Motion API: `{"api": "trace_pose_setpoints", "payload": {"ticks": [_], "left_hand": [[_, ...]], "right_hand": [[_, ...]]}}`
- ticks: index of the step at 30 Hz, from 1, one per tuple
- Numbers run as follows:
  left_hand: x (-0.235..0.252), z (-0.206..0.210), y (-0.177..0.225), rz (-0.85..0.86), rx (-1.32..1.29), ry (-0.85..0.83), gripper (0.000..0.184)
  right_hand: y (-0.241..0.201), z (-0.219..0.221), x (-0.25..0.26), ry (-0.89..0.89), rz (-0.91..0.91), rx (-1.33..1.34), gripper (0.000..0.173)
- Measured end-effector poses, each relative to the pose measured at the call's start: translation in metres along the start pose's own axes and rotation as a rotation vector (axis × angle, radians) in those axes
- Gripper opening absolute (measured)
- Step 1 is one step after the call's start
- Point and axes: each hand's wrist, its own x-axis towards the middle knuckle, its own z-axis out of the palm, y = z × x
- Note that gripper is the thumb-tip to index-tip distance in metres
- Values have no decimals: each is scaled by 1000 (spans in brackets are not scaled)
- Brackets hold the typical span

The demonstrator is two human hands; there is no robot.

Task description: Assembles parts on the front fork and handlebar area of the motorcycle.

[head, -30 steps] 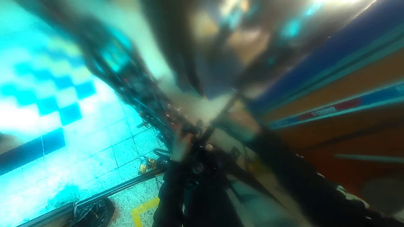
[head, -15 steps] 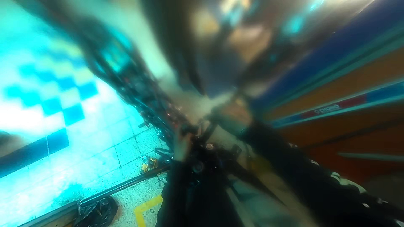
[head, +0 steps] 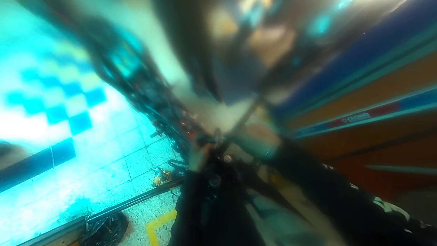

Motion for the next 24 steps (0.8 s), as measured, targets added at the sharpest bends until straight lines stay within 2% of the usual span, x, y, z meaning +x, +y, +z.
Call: {"api": "trace_pose_setpoints", "payload": {"ticks": [2, 5, 7, 8, 10, 12, 13, 17, 20, 24], "left_hand": [[3, 4, -4, 11, -44, 17, 30], [6, 29, 1, -40, -63, 254, 27], [8, 49, 11, -55, -98, 387, 28], [9, 54, 13, -60, -130, 418, 29], [11, 58, 15, -60, -177, 442, 30], [12, 58, 15, -69, -182, 447, 29], [12, 58, 16, -84, -166, 447, 27], [15, 54, 19, -153, -127, 437, 22], [15, 51, 13, -109, -136, 392, 31], [20, 44, 10, -49, -150, 302, 33]], "right_hand": [[10, -2, 4, 12, -34, 23, 18], [18, -5, 7, -41, -105, 29, 19], [23, -10, 5, -127, -169, 130, 20], [28, -15, 5, -200, -198, 243, 23], [43, -22, 14, -424, -195, 636, 32], [47, -20, 26, -673, -72, 1009, 41], [44, -16, 31, -725, -7, 1127, 42], [28, 1, 32, -745, 194, 1407, 34], [22, 8, 25, -742, 200, 1490, 33], [4, 17, 14, -623, 277, 1532, 31]]}}
